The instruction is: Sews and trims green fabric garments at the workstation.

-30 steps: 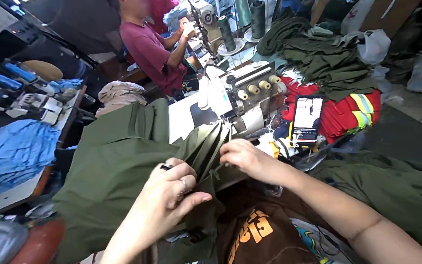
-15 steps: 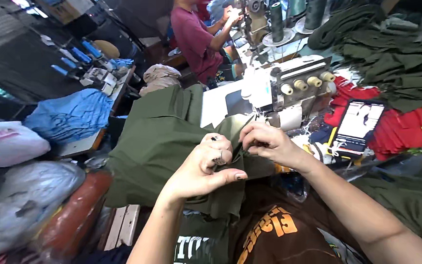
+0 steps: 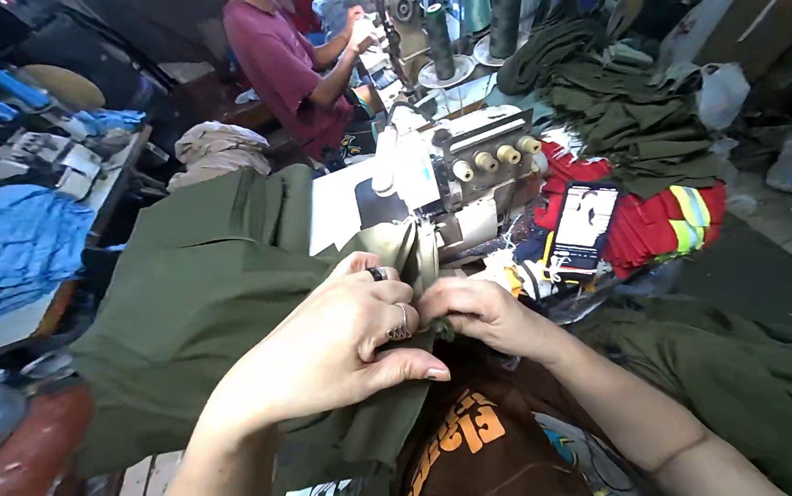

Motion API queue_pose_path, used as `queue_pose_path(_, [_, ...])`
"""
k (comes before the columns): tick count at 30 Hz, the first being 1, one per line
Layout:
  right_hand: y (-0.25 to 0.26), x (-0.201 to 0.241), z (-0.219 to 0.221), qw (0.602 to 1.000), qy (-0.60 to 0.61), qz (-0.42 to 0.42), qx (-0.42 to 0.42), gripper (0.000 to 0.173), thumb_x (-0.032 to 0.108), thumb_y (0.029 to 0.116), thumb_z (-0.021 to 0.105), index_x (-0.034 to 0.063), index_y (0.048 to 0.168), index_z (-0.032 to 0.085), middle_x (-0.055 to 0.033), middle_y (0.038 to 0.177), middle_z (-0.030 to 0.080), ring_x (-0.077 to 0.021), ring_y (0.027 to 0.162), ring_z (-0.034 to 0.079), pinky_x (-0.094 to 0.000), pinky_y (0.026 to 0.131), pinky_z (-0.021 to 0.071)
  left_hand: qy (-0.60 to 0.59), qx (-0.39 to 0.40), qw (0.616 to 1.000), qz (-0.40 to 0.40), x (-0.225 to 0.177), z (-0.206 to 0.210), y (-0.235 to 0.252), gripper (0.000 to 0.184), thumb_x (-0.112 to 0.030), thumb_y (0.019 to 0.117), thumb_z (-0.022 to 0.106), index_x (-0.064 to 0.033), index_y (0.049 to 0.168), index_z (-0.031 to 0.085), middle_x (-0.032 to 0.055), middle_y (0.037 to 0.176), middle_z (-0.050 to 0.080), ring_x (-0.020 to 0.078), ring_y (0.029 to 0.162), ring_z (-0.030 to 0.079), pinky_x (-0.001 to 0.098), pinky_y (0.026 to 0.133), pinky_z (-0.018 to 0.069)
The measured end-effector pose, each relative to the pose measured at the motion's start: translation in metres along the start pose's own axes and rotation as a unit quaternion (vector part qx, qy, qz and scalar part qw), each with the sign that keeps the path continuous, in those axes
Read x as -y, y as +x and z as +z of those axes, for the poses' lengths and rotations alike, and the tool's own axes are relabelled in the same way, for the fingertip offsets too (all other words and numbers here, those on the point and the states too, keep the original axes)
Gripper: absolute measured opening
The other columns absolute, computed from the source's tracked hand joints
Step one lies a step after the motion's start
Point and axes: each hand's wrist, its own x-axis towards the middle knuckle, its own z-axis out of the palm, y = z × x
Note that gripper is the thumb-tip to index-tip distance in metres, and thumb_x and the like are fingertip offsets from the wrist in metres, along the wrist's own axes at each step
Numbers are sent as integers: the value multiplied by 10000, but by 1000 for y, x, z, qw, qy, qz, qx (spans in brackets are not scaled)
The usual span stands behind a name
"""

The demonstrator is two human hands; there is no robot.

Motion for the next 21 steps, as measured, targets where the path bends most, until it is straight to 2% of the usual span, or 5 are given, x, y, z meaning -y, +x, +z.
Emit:
queue_pose_path(6, [-33, -5, 6, 997, 42, 42, -46, 207, 79, 1038, 557, -58, 1036, 712, -136, 1023, 699, -119, 1027, 652, -244, 943, 525, 17, 89, 995, 37, 11, 6, 12, 516, -578, 1007, 531, -161, 709, 596, -36, 647, 519, 99, 652, 534, 390, 856, 421])
queue_pose_path(10, [-28, -1, 7, 996, 43, 44, -68, 183, 69, 1025, 579, -44, 1030, 723, -113, 968, 679, -92, 975, 629, -210, 900, 514, 6, 107, 993, 41, 14, -3, 20, 514, -568, 1005, 539, -174, 680, 599, -52, 640, 523, 86, 670, 547, 395, 875, 418])
queue_pose_path(13, [-38, -3, 10, 995, 46, 37, -79, 168, 87, 1032, 576, -26, 1015, 699, -98, 1004, 688, -82, 1005, 649, -212, 920, 535, 26, 127, 991, 19, 27, -11, 16, 517, -610, 981, 534, -192, 697, 643, -80, 648, 567, 62, 688, 578, 411, 902, 431])
queue_pose_path(17, [-70, -16, 20, 987, 51, 92, -119, 187, 197, 1047, 586, 48, 1030, 698, -42, 1095, 697, -69, 1092, 650, -223, 957, 547, 17, 136, 990, -25, 61, -12, 7, 487, -605, 972, 541, -210, 722, 679, -100, 690, 616, 43, 771, 618, 470, 1013, 398])
queue_pose_path(21, [-67, -37, 19, 983, 33, 105, -144, 182, 195, 1046, 585, 63, 1041, 709, -37, 1134, 709, -81, 1148, 645, -250, 995, 542, -11, 109, 993, -40, 93, -14, 6, 383, -511, 946, 616, -184, 787, 737, -84, 763, 681, 59, 852, 655, 497, 1025, 404])
